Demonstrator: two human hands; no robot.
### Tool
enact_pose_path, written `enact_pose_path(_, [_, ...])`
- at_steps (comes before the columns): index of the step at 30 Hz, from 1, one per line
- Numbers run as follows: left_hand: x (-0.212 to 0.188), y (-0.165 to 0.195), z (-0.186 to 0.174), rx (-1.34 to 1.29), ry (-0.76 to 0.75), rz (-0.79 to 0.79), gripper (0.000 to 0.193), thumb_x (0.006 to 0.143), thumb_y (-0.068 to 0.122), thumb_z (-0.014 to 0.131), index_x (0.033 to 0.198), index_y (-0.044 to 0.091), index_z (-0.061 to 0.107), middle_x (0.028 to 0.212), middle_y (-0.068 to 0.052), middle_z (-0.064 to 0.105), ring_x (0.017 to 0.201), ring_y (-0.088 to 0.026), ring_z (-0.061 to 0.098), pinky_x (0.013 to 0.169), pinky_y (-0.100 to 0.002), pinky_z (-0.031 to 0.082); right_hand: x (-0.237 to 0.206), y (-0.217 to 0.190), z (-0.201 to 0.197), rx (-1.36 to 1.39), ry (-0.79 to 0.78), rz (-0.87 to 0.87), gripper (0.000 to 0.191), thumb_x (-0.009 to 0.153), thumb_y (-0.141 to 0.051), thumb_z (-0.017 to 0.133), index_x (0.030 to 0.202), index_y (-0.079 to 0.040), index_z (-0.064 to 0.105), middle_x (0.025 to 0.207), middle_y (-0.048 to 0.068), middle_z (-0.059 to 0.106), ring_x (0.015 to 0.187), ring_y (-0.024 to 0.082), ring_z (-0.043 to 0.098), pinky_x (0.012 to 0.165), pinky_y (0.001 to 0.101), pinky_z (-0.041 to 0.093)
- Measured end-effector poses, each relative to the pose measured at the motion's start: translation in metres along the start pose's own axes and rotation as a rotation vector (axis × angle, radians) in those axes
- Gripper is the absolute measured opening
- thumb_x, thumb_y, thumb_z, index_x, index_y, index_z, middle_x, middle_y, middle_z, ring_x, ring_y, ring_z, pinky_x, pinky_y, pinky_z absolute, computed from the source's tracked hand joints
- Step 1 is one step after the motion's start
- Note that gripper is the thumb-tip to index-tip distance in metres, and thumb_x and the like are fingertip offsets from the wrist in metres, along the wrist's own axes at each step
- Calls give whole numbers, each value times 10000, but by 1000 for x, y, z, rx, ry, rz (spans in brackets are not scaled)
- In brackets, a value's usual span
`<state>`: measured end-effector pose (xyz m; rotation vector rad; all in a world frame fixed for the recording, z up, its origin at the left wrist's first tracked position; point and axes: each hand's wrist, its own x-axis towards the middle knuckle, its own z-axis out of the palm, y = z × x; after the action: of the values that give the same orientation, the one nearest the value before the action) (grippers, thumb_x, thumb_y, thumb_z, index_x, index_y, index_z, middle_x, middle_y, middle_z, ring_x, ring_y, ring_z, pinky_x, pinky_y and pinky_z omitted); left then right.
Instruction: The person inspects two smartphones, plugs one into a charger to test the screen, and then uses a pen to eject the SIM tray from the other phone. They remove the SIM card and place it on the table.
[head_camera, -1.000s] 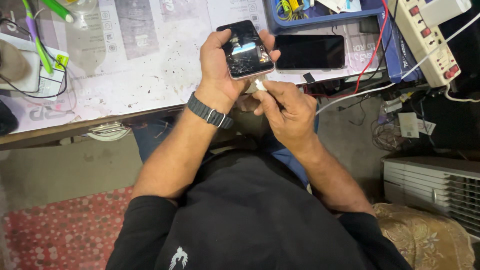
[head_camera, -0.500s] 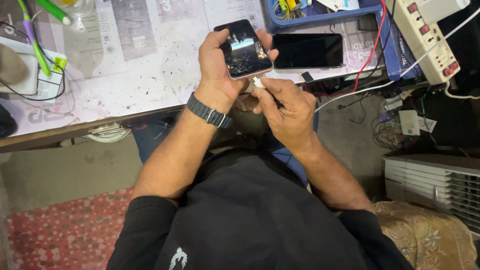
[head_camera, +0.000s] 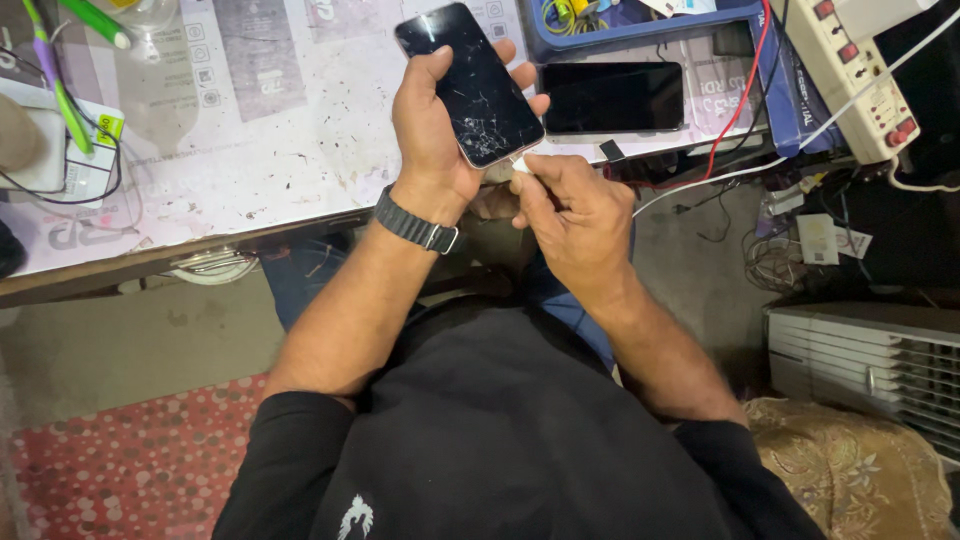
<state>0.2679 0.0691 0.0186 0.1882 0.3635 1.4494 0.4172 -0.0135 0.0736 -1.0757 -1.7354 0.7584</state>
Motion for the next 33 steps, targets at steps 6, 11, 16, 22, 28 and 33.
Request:
enact_pose_path(6, [-9, 2, 12, 181, -39, 159, 435, 1020, 244, 444, 1240, -113, 561, 1107, -262, 664, 949, -332, 730, 805, -493, 674, -1, 7, 1, 1, 25, 13, 112, 1011, 32, 706, 1103, 67, 653, 908, 125, 764, 725, 118, 747, 620, 224, 576])
enact_pose_path(11, [-12, 1, 17, 216, -49, 267, 417, 1031, 245, 494, 1227, -117, 553, 1068, -240, 689, 887, -305, 750, 748, -453, 685, -2, 16, 4, 36, 22, -28, 116, 1031, 42, 681, 1134, 69, 635, 980, 140, 770, 800, 138, 764, 697, 240, 607])
enact_pose_path(16, [-12, -1, 17, 254, -62, 287, 446, 1048, 284, 512, 1228, -120, 568, 999, -271, 703, 821, -321, 754, 727, -433, 679, -4, 22, 8, 40, 52, -62, 114, 1024, 50, 687, 1120, 73, 631, 991, 151, 768, 812, 152, 766, 713, 250, 609])
enact_pose_path(22, [-13, -6, 21, 210, -50, 364, 397, 1049, 253, 503, 1218, -103, 552, 1051, -225, 695, 854, -300, 749, 729, -447, 680, -5, 26, 9, 21, 71, -88, 112, 1017, 53, 694, 1108, 72, 632, 982, 152, 772, 819, 158, 774, 709, 249, 607])
enact_pose_path(28, [-14, -4, 22, 249, -83, 344, 389, 1059, 259, 498, 1211, -93, 566, 967, -235, 710, 765, -307, 755, 682, -423, 671, -4, 30, 10, -6, 76, -140, 121, 1016, 51, 698, 1115, 68, 629, 965, 148, 770, 825, 164, 779, 711, 252, 613])
enact_pose_path(33, [-12, -6, 17, 250, -74, 317, 395, 1058, 267, 525, 1207, -96, 566, 1019, -222, 688, 792, -290, 743, 680, -418, 672, -6, 32, 9, -51, 62, -170, 133, 1013, 55, 704, 1119, 57, 624, 954, 144, 769, 829, 172, 785, 712, 250, 619])
